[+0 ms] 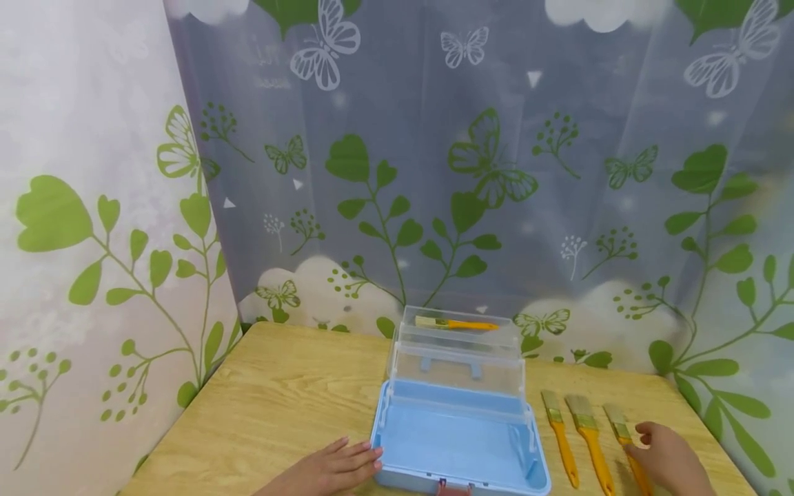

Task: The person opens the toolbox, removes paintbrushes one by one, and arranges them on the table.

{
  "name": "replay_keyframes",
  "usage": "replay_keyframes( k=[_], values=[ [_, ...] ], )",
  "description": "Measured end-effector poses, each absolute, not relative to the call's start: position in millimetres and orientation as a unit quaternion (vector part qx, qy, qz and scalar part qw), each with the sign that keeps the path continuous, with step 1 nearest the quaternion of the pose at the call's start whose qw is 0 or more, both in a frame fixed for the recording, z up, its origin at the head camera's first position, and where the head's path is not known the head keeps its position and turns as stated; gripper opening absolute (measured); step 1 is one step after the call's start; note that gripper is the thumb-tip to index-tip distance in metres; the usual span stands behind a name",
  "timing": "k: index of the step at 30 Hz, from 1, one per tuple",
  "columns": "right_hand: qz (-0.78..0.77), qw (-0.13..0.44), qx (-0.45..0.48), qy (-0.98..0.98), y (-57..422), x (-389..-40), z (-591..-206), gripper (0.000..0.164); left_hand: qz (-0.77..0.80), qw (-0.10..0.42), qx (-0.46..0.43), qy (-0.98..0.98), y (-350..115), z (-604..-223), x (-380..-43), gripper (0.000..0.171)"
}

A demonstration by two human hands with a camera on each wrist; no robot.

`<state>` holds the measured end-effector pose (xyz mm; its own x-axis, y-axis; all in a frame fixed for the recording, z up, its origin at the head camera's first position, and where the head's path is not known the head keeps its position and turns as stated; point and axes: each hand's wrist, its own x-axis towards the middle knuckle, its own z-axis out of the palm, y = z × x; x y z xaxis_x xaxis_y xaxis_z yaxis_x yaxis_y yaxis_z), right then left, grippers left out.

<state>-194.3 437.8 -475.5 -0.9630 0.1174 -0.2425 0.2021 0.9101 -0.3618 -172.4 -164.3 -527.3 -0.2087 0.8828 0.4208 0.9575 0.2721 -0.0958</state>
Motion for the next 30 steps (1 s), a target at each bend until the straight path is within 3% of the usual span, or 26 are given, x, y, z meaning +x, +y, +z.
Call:
replay_keyframes(
  k=[8, 16, 20, 30],
  values=[
    [-0.229, -0.04, -0.002, 0.973, 395, -215, -431, 0.048, -0.084, 0.222, -0.595, -0.768, -164, -530, -173, 0.064],
    [-0.257, -0.214, -0.163, 0.928, 347, -242, -413, 0.034, -0.092, 0.208, -0.599, -0.768, -165, -529, -174, 0.064],
    [-0.283, -0.22, -0.241, 0.902, 330, -259, -408, 0.034, -0.096, 0.217, -0.593, -0.769, -164, -529, -173, 0.064],
    [-0.347, -0.122, -0.297, 0.881, 306, -284, -408, 0.032, -0.086, 0.211, -0.593, -0.772, -163, -528, -173, 0.062]
  ],
)
